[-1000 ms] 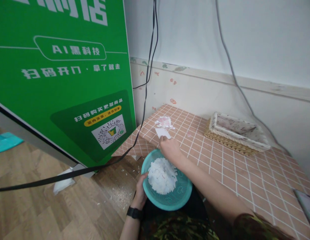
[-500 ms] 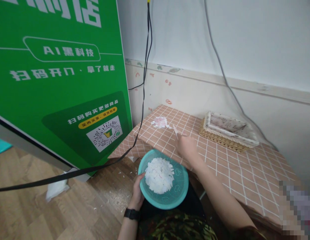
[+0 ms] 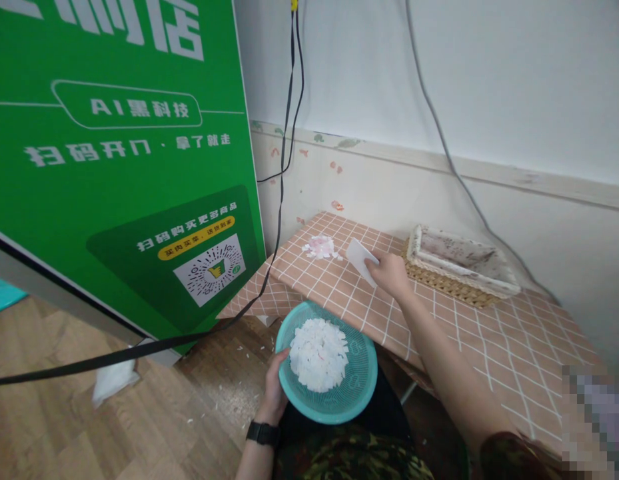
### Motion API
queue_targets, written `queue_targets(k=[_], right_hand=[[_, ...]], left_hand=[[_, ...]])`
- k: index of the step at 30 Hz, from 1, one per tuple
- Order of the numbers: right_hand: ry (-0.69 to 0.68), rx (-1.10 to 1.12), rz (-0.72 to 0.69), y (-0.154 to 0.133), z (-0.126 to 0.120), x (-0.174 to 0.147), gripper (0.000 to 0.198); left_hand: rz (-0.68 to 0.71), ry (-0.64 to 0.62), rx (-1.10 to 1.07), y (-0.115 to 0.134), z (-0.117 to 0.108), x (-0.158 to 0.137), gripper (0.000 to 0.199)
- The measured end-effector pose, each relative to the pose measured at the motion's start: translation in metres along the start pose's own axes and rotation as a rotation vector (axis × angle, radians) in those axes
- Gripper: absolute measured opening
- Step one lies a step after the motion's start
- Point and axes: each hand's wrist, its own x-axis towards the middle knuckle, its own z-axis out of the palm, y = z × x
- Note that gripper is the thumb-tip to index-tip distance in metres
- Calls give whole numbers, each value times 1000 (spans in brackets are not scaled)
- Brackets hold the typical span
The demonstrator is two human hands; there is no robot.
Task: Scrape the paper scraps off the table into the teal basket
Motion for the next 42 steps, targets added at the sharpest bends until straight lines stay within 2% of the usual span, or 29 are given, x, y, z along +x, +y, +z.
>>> queue_targets(k=[5,8,14,22,29,36,42], right_hand=[[-70,53,-93,3,-3,11,31],[-80,98,-96,6,-6,14,30],[-117,54,-185,3,-7,26,27],[-182,24,-262,9,-26,51,27],[-173,51,-314,5,-11,67,30],[-273,30,-363,18,-31,70,24],[-221,120,-390,19,-29,66,26]], left_hand=[[0,-4,2,1,-1,1,29],[0,-20,8,1,-2,1,30],[-2,-38,-4,2,-2,0,27],[-14,16,-22,1,-2,2,31],[-9,29,-16,1,-4,4,29],[-35,25,-51,4,1,-2,29],[-75,43,-61,7,5,-5,33]])
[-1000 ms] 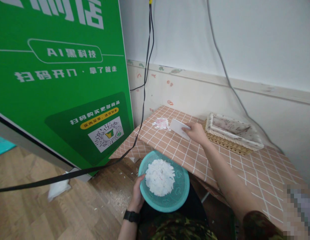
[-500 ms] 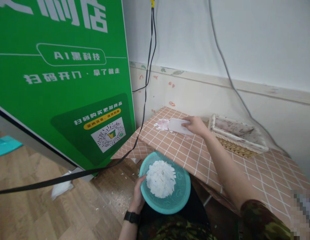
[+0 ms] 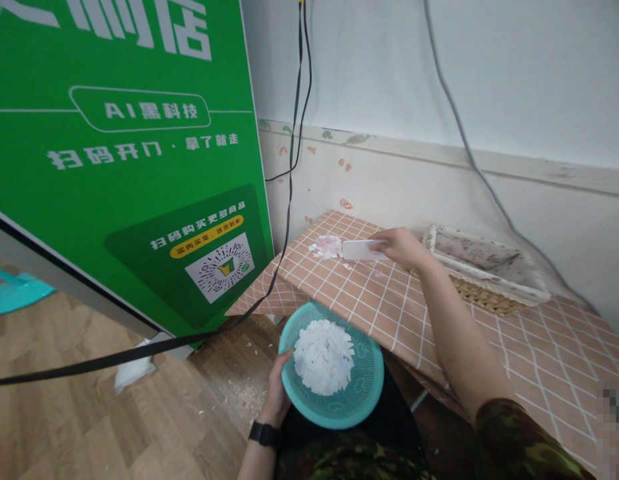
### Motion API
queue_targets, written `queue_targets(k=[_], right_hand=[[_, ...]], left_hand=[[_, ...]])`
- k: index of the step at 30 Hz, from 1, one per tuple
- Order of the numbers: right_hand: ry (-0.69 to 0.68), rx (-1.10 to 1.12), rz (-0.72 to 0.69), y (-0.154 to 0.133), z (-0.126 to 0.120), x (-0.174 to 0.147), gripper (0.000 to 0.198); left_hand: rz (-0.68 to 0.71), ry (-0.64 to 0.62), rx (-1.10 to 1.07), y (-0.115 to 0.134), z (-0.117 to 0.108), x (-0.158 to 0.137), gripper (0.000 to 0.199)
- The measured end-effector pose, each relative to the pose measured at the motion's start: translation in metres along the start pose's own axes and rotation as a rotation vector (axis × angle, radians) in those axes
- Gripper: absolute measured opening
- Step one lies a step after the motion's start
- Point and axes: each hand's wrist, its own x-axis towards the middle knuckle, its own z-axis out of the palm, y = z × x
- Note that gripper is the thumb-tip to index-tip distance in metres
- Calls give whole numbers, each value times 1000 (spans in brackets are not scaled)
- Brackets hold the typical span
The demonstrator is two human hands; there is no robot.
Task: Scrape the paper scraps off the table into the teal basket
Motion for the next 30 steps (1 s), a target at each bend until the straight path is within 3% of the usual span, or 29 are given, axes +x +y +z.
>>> queue_targets(k=[4,8,19,25,30], right_hand=[[-83,9,18,6,-2,-1,24],[-40,-6,43,9,-9,-4,25],[-69,145,-39,-4,10,5,25],[-149,168,-62,-8,0,1,24],[-70,40,27,-2,-10,-4,25]], left_hand=[[-4,-1,9,0,-1,-1,32],[20,-16,15,0,-2,-1,31],[30,-22,25,-1,0,-5,29],[33,-17,27,-1,-1,-4,27],[29,3,29,0,1,-6,30]])
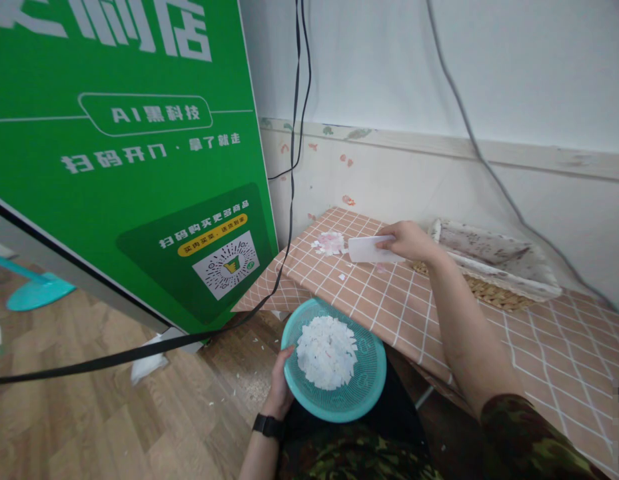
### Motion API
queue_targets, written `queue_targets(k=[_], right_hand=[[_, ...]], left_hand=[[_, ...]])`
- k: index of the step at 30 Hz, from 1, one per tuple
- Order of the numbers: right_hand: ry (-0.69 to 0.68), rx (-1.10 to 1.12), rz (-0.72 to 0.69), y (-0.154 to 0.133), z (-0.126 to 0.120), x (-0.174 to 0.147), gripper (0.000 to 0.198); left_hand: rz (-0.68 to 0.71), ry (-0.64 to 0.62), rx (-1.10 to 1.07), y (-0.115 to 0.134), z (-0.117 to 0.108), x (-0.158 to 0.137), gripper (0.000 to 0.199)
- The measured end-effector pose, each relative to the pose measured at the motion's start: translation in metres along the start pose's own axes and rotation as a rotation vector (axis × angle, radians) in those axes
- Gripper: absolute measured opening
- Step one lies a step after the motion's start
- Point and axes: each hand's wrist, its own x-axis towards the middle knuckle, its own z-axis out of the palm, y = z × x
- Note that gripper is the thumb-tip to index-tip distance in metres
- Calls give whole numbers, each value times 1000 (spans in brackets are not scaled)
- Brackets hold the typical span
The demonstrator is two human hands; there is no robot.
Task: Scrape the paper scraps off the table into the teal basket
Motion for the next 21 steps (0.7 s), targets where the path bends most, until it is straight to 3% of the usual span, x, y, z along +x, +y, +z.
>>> queue_targets(k=[21], right_hand=[[-88,42,-59,-11,2,1,23]], left_hand=[[8,-8,-12,0,-3,1,29]])
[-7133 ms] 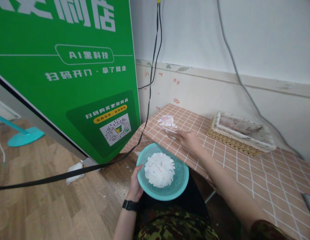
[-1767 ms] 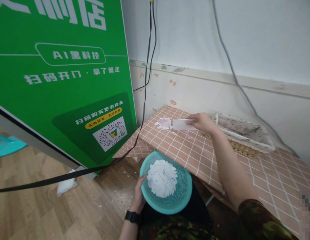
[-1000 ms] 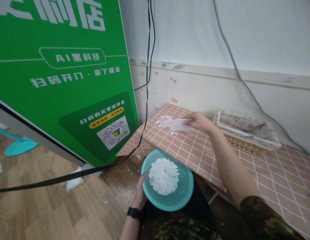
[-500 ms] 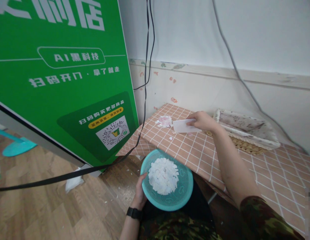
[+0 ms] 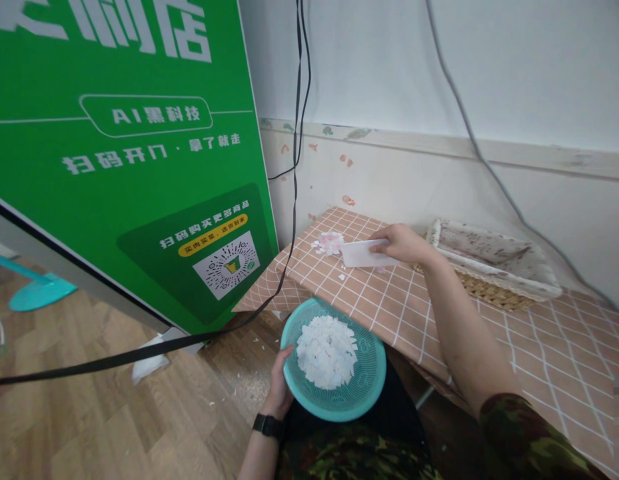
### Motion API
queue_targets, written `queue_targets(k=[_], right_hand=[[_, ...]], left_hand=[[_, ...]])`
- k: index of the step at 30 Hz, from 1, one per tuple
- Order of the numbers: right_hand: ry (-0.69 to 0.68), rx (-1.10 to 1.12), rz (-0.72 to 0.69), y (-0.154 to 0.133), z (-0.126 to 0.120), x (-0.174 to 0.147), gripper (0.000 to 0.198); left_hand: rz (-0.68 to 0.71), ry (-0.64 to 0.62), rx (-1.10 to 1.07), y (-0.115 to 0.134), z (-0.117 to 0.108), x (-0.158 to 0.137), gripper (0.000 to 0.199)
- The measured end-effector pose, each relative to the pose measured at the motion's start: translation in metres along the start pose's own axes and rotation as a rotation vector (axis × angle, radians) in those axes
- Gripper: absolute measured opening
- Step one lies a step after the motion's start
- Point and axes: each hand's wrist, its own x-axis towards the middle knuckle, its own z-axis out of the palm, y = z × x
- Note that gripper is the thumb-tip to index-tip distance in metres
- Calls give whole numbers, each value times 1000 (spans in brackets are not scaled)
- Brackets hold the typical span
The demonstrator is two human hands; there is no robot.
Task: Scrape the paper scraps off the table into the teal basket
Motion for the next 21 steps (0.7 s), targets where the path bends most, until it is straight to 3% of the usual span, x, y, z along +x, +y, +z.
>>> queue_targets(k=[11,21], right_hand=[[45,-30,1,3,4,2,24],[1,59,-27,-3,5,2,24]], left_hand=[[-11,25,3,0,0,1,29],[-15,30,-17,0,1,-1,27]])
